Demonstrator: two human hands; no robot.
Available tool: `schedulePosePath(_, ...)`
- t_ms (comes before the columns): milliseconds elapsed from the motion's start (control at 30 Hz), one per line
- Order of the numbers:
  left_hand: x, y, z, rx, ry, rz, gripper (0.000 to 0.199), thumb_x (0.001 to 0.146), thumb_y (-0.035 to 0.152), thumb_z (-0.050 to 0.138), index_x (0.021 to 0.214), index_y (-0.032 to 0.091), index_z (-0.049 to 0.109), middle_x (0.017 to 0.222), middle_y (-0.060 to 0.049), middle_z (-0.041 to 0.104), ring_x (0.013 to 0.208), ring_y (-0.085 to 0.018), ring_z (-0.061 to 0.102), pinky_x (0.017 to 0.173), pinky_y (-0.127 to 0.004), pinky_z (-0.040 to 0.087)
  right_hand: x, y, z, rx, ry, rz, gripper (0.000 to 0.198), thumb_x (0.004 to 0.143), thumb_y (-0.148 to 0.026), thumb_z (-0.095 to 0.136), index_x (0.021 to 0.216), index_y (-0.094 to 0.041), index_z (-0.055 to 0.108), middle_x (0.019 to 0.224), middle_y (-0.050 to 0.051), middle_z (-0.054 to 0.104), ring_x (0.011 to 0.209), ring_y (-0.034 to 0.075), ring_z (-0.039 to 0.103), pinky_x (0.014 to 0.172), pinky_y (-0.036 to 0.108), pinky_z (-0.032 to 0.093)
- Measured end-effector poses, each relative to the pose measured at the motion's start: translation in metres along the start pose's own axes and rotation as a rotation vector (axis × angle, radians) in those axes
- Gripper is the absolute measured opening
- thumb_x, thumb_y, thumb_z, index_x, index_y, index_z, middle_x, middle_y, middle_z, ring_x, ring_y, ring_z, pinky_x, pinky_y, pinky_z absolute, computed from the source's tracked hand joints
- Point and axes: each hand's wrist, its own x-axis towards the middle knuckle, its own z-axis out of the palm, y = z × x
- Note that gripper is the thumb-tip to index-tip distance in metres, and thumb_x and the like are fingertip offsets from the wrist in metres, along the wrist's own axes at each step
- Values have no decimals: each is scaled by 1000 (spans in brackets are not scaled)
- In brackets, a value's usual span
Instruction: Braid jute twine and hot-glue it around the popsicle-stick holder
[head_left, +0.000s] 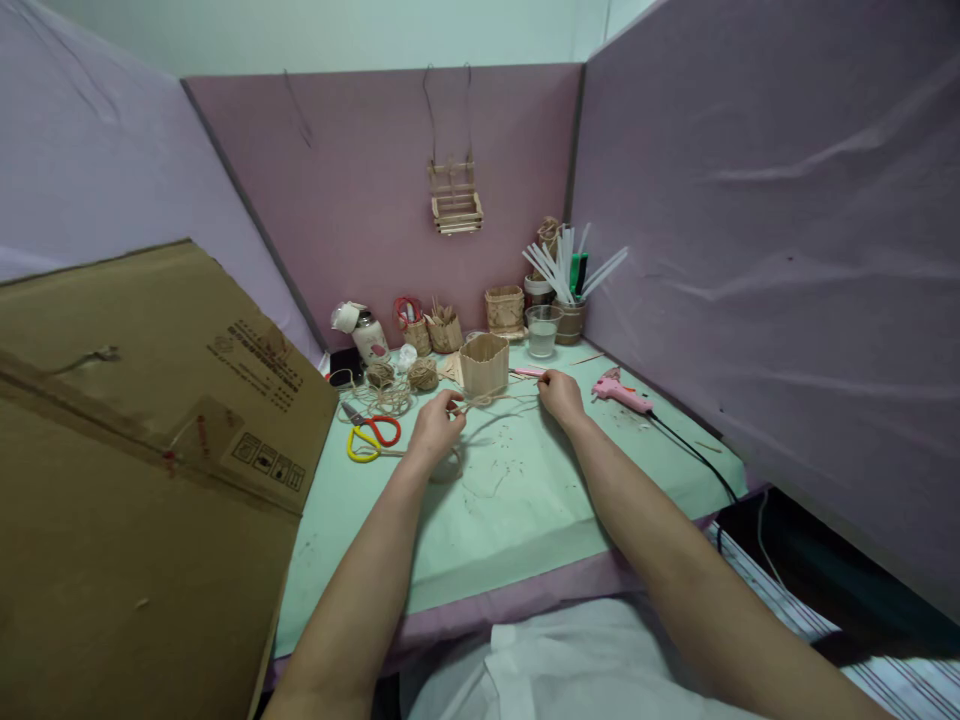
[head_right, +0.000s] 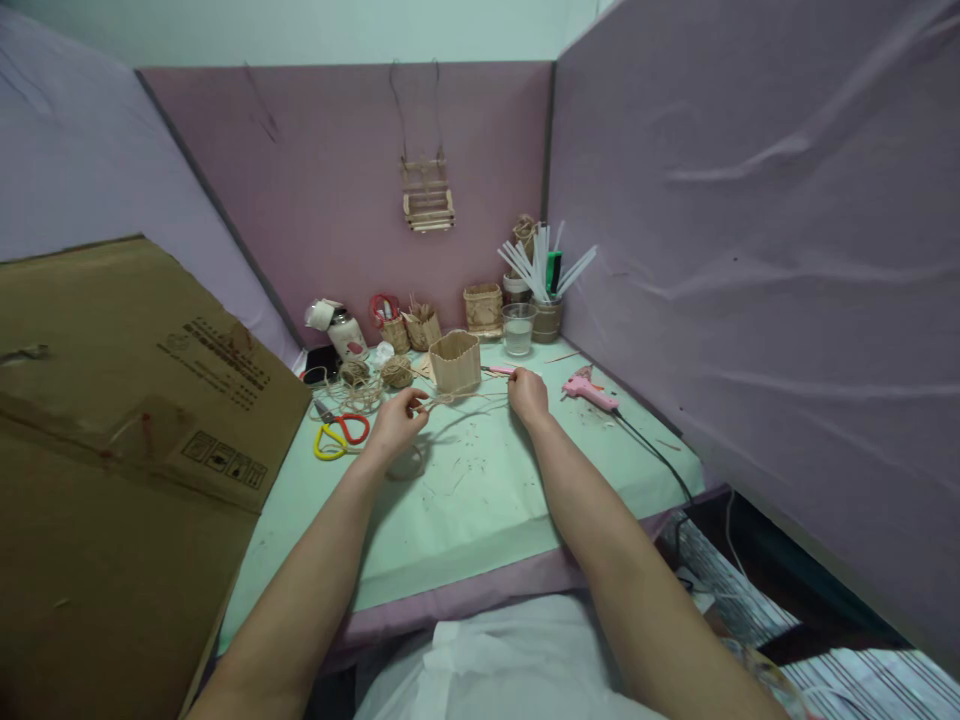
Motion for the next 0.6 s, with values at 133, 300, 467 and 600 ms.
schedulePosePath(133,-1,-10,-19,57,-81,-11,26,70,12,57,93,18,67,81,-5,69,73,-18,59,66,-27,41,3,4,-3,31,64,36,25,79,-11,48,84,-16,72,87,13,73,82,23,64,73,29,42)
schedulePosePath(300,-2,-10,-21,-18,-86,-41,23,67,20,65,90,18,69,90,-7,70,80,-20,61,71,-28,43,3,6,-6,123,150,21,24,81,-15,46,86,-15,70,87,14,72,84,24,64,75,30,44)
schedulePosePath(467,1,3,-25,-430,-67,-215,26,75,39,63,83,15,68,78,-5,67,64,-13,53,59,-24,39,1,-6,-10,270,217,-115,27,90,-26,42,97,-15,65,92,11,71,87,21,64,79,29,47)
schedulePosePath(600,4,7,-24,-823,-87,-424,25,79,33,54,77,12,66,63,-2,59,49,-7,37,45,-21,24,-3,-16,-15,321,265,-220,34,94,-28,34,110,-14,61,111,15,65,106,23,59,91,33,46)
